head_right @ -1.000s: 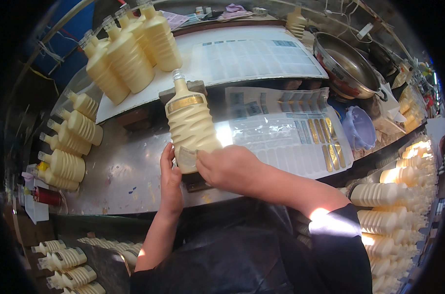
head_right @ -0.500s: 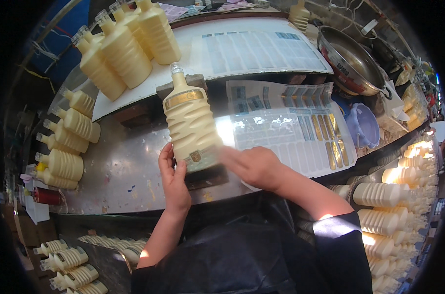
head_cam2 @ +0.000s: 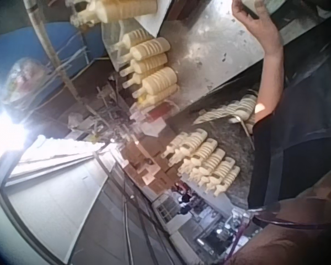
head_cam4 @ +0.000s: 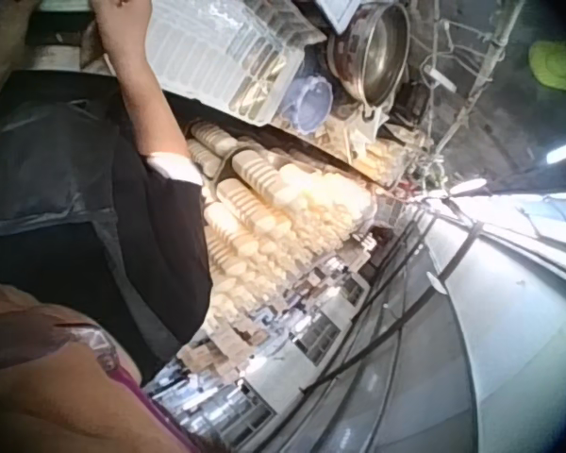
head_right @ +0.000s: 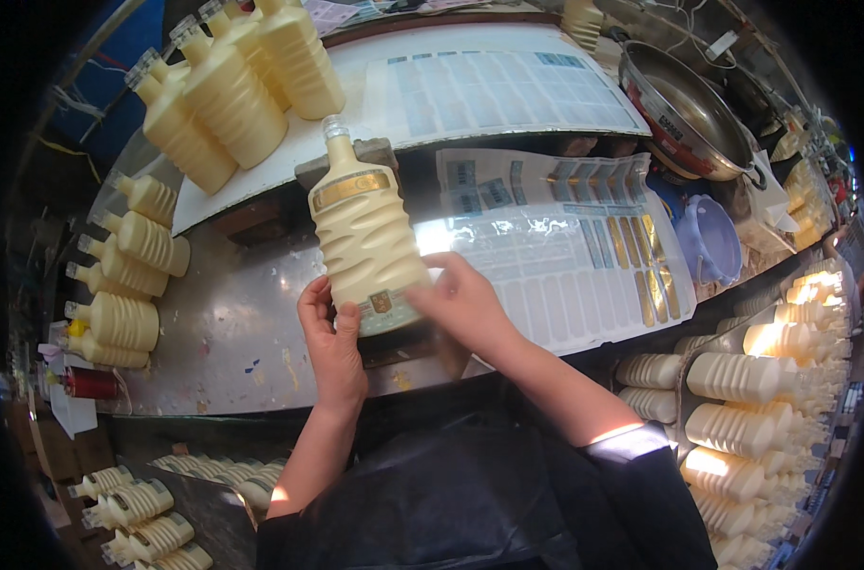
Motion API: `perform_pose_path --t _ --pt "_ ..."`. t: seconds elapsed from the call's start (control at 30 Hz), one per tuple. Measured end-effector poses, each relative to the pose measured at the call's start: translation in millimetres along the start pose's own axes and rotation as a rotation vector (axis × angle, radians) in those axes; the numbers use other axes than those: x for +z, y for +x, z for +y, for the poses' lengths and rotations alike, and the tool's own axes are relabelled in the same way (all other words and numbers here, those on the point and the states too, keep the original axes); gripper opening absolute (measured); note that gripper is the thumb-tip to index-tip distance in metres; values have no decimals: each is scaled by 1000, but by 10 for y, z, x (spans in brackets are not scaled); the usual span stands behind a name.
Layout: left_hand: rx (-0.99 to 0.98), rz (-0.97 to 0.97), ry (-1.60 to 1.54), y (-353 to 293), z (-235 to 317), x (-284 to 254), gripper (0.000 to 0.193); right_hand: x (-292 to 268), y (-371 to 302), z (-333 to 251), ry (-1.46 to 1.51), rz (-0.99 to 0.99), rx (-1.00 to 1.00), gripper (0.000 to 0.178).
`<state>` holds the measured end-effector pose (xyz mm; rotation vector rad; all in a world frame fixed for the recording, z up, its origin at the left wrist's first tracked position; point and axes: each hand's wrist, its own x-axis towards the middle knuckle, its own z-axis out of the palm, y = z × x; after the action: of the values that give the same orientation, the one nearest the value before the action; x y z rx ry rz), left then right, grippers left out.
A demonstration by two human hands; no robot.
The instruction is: The person picks up a cream-colored plastic bottle, peels a label from a sheet, and applies it to the bottle's body. They smooth the label with their fingers and repeat the process on multiple bottles, placing finished bottles on a nearby surface.
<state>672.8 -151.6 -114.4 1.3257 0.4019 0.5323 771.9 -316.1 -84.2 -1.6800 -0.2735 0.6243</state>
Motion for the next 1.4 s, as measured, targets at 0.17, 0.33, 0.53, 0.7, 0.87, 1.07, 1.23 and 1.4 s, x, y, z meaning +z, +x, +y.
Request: perform_pose_path --t 0.17,0.33,0.53,0.7,0.87,1.07,1.23,1.4 --pt "-10 -8 -63 21 -34 -64 52 -6 37 106 56 -12 -27 56" --pt "37 -37 -25 -12 -75 -95 53 -1 18 57 78 -37 -12 52" --pt "16 -27 16 -23 -47 -68 55 20 8 97 84 -30 -53 52" --pt "57 -29 28 -16 -73 -79 51 46 -2 73 83 -12 -43 55" --pt "69 -30 16 -21 -90 -83 51 33 -24 46 69 -33 -25 57" --pt "33 -32 -22 -18 -73 -91 53 23 -17 21 76 -59 -8 55" --pt "45 -48 -116 -34 -122 -132 50 -45 57 154 135 -124 -136 53" --pt "35 -48 -98 -46 -109 -123 55 -36 -20 18 73 -146 -18 54"
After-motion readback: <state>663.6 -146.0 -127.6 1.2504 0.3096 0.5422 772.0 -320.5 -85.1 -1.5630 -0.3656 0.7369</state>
